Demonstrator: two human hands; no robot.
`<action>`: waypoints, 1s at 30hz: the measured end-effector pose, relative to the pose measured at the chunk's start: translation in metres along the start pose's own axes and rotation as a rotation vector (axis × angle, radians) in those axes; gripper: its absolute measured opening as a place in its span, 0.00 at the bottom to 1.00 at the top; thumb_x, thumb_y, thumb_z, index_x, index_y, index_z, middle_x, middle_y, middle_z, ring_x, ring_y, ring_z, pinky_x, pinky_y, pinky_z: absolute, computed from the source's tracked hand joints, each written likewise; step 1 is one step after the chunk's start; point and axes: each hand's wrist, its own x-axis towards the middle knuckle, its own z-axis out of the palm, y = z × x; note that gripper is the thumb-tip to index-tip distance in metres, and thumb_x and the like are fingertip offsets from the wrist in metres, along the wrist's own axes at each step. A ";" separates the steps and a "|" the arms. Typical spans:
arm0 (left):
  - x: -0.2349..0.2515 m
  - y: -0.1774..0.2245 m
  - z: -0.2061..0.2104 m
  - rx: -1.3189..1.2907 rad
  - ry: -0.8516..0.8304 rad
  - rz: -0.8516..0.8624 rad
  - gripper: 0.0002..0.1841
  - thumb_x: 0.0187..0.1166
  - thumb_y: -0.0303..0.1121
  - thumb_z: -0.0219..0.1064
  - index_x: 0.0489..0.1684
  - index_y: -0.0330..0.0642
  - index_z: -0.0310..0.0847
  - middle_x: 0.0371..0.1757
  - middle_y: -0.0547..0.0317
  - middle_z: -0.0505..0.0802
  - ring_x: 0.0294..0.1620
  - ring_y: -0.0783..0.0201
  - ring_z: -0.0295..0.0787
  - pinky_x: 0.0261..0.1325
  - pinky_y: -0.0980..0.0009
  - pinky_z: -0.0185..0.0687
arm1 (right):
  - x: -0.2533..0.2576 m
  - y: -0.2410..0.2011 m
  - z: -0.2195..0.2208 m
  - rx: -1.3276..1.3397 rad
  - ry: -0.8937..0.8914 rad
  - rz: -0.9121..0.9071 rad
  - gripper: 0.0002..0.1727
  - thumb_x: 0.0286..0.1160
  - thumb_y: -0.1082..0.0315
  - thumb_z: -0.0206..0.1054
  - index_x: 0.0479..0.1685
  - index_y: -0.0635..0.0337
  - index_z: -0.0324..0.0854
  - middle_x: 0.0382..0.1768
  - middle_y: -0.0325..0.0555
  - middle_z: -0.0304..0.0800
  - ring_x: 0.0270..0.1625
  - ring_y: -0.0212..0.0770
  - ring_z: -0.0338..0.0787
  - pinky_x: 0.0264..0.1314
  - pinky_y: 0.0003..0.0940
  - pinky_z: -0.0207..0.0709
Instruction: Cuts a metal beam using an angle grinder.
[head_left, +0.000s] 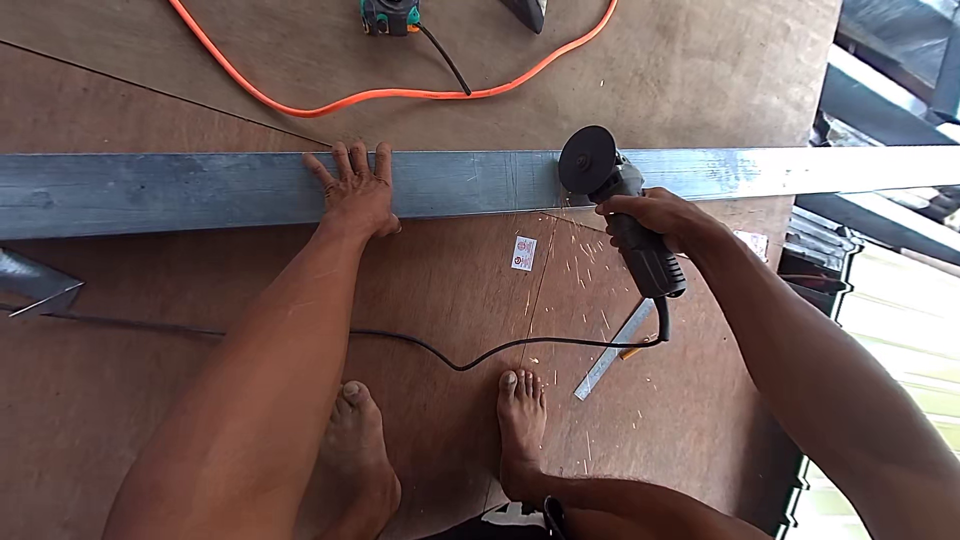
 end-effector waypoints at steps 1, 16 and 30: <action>0.000 0.000 0.000 0.000 -0.002 0.000 0.70 0.53 0.49 0.89 0.97 0.48 0.35 0.92 0.26 0.50 0.93 0.24 0.38 0.78 0.14 0.27 | 0.001 0.000 0.000 0.004 0.001 -0.007 0.23 0.68 0.53 0.76 0.54 0.58 0.80 0.32 0.48 0.88 0.29 0.43 0.91 0.35 0.43 0.89; -0.001 -0.001 0.001 -0.015 0.028 0.011 0.69 0.50 0.47 0.90 0.97 0.48 0.39 0.90 0.26 0.54 0.92 0.22 0.40 0.78 0.13 0.28 | 0.003 -0.003 -0.002 -0.015 -0.011 -0.025 0.21 0.70 0.53 0.75 0.53 0.59 0.81 0.31 0.48 0.89 0.29 0.42 0.91 0.35 0.42 0.89; -0.001 0.001 -0.001 -0.012 0.010 0.006 0.69 0.52 0.47 0.89 0.97 0.48 0.37 0.91 0.27 0.52 0.92 0.23 0.39 0.78 0.14 0.28 | 0.002 -0.003 -0.002 -0.018 -0.014 -0.010 0.23 0.69 0.53 0.76 0.54 0.59 0.80 0.32 0.48 0.89 0.29 0.43 0.91 0.36 0.42 0.90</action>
